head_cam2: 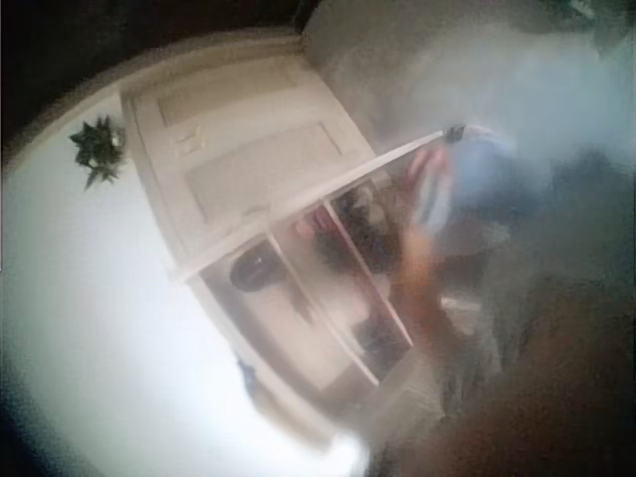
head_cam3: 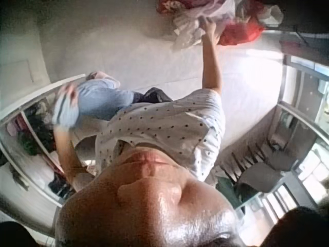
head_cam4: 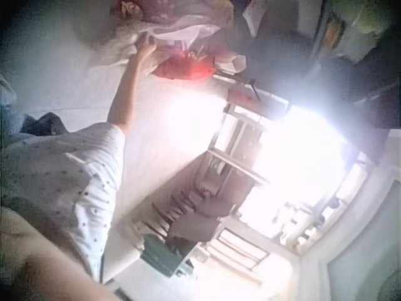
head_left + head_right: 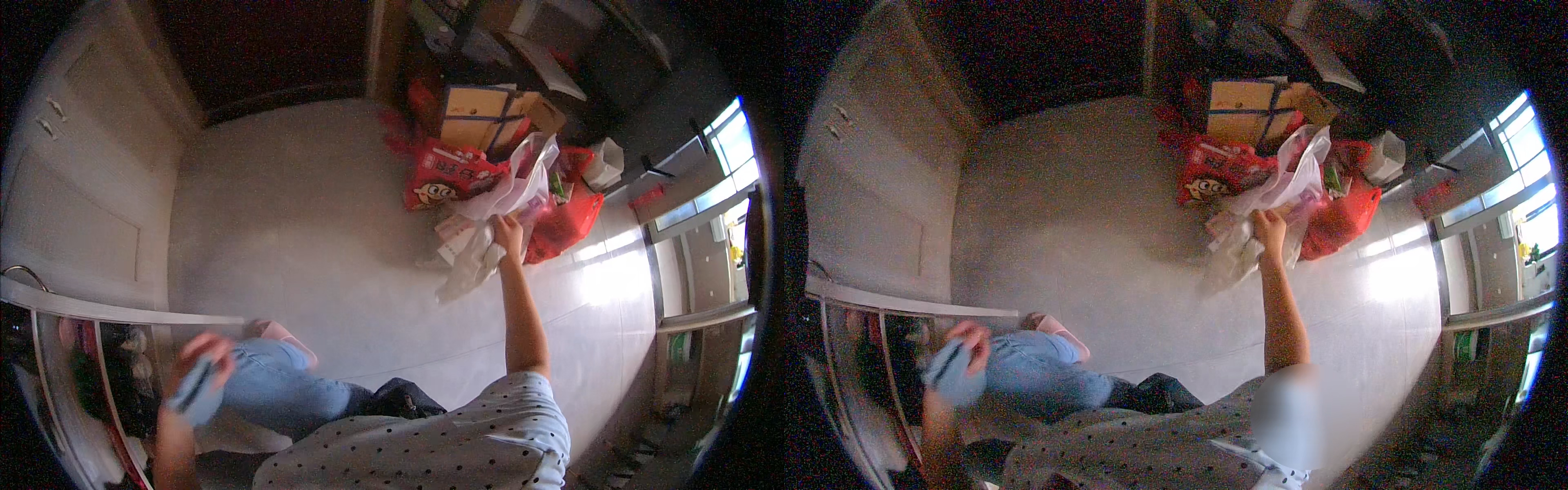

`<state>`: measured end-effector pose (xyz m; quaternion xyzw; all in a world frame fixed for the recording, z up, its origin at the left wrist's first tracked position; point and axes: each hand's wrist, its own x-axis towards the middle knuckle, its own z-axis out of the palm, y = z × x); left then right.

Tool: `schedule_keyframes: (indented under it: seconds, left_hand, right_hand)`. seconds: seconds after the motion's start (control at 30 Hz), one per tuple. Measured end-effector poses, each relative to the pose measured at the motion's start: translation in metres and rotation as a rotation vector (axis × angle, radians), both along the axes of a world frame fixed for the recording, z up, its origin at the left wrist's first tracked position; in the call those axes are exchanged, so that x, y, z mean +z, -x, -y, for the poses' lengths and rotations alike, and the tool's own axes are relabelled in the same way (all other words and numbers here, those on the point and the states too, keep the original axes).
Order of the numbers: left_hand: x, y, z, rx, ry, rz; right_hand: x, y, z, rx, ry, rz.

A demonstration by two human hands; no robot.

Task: The person sits on the floor and wipes the inside of a wooden cabinet with a blue cloth. They then remove a pair of slippers and a plastic bag from the shelves, place them on the floor, and continue wiping the interior surfaces. Finally, they return the slippers and bag to the cabinet and close the doors.

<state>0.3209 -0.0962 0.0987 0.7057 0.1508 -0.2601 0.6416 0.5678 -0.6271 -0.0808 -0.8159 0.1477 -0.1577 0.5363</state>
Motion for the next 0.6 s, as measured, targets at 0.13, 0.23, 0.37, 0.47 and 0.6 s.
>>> schedule_keyframes:
  seconds: [0.13, 0.23, 0.37, 0.47, 0.6]
  left_hand:
    - [0.001, -0.091, 0.109, -0.282, -0.007, 0.117]
    - [-0.037, -0.125, 0.184, -0.468, 0.101, 0.280]
    - [-0.065, -0.143, 0.274, -0.480, -0.151, 0.407]
    - [-0.080, -0.135, 0.302, -0.279, -0.395, 0.464]
    - [-0.149, -0.122, 0.271, -0.287, -0.045, 0.301]
  right_hand:
    - [0.064, 0.103, -0.030, 0.051, -0.057, -0.027]
    - [0.087, 0.159, -0.046, 0.137, -0.182, -0.081]
    - [0.116, 0.219, -0.055, 0.254, -0.249, -0.232]
    - [0.124, 0.252, -0.060, 0.280, -0.249, -0.231]
    - [0.109, 0.271, -0.035, 0.098, -0.357, -0.227]
